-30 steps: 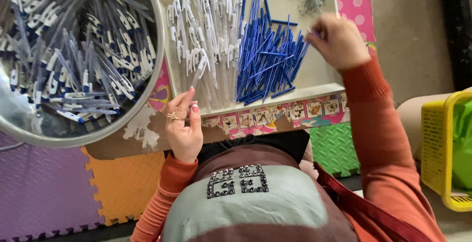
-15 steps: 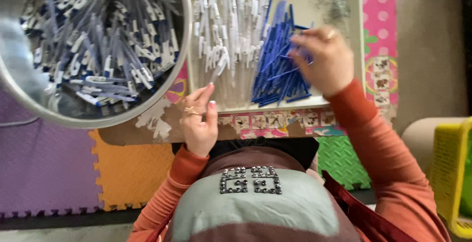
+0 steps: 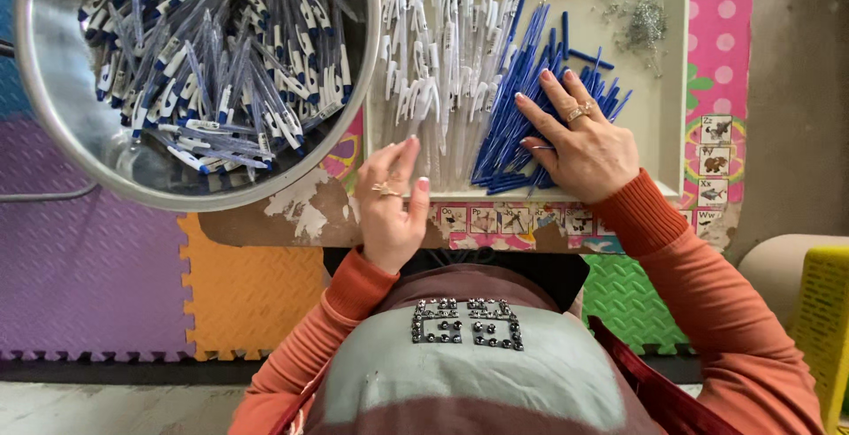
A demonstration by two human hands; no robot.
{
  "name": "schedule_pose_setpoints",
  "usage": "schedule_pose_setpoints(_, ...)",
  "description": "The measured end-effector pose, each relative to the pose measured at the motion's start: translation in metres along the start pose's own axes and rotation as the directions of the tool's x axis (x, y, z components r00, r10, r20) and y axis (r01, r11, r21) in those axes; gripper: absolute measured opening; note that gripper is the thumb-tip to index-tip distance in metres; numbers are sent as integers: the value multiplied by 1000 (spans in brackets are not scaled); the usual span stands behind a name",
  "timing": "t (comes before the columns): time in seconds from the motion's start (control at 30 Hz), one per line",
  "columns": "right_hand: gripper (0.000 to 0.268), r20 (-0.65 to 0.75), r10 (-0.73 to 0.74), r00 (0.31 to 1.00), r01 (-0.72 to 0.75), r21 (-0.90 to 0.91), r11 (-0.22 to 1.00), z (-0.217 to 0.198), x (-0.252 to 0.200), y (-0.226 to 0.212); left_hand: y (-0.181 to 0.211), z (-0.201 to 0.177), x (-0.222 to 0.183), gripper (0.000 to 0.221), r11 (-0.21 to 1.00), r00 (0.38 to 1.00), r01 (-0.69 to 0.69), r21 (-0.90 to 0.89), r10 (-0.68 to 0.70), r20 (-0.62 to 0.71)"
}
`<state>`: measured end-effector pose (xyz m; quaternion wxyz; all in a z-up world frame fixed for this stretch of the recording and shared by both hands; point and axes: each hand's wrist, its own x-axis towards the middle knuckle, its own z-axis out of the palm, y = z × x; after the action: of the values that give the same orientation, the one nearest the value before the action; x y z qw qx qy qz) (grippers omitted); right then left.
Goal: The person places blue ink tubes into white pen barrels by hand and then attaches pen caps.
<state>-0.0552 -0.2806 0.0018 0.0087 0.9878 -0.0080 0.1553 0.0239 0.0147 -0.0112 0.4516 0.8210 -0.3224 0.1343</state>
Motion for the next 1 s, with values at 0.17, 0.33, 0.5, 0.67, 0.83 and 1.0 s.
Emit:
schedule_pose_setpoints(0.17,53,-11,-23,1000,24,58,998,-1,-2,2,3,24,8,60,973,977,-143,179,110,183)
schedule_pose_setpoints(0.33,54,-24,-7,1000,9,80,997,-6,0,-1,11,31,14,71,897,961,-205,392,108,256)
schedule_pose_setpoints(0.5,58,-23,28,999,-25,132,991,-20,27,-33,12,25,12,65,920,966,-182,346,103,235)
schedule_pose_setpoints(0.67,56,-13,-47,999,49,196,979,-9,57,-74,4,17,6,59,945,965,-164,283,94,244)
schedule_pose_setpoints(0.83,60,-90,55,994,-24,315,949,-15,43,-67,16,-3,11,50,973,976,-188,136,169,138)
schedule_pose_setpoints(1.0,51,-72,160,984,-104,494,863,-44,8,-50,41,-97,62,40,972,974,-227,65,225,35)
